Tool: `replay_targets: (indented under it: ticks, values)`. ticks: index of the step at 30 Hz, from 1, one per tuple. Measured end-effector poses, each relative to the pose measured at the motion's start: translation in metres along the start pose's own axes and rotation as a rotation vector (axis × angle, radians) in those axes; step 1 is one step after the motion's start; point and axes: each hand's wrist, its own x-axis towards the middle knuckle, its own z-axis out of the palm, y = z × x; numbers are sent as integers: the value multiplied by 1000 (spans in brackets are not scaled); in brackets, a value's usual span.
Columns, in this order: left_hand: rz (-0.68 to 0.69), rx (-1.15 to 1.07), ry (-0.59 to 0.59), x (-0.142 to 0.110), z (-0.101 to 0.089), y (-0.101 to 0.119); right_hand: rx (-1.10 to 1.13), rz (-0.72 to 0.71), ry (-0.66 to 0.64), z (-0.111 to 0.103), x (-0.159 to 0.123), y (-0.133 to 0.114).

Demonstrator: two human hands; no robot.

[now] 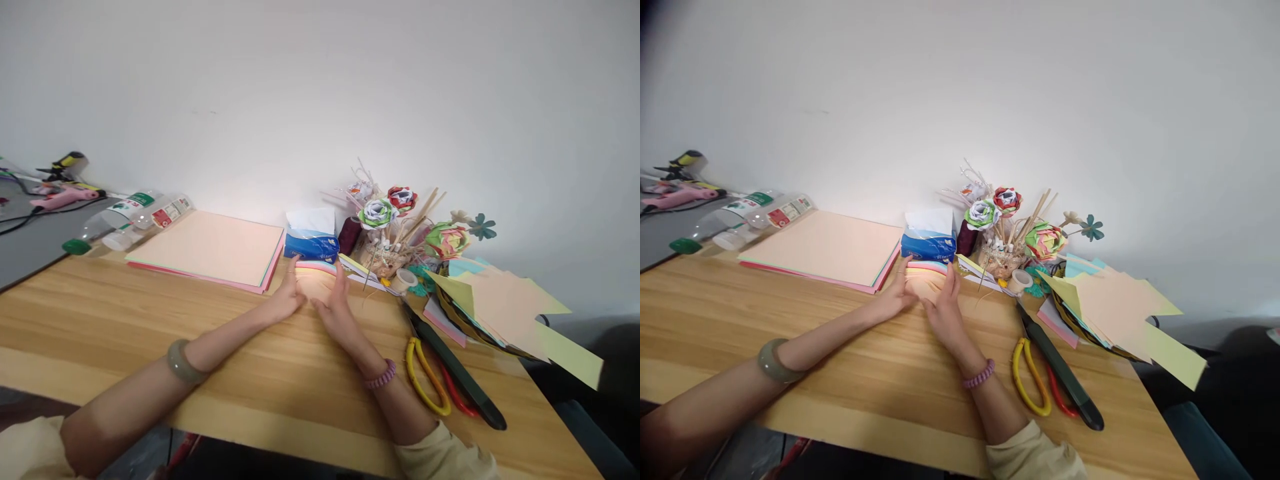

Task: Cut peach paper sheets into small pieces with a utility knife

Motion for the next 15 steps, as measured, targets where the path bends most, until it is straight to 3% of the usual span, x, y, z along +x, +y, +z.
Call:
replay_targets:
  ticks: [8,15]
  values:
    - [338,201,41,-7,-11,8,-95,-113,149,-14,-3,-9]
    - [565,256,157,-8,-11,13,-161,-235,232,-13,-7,-9]
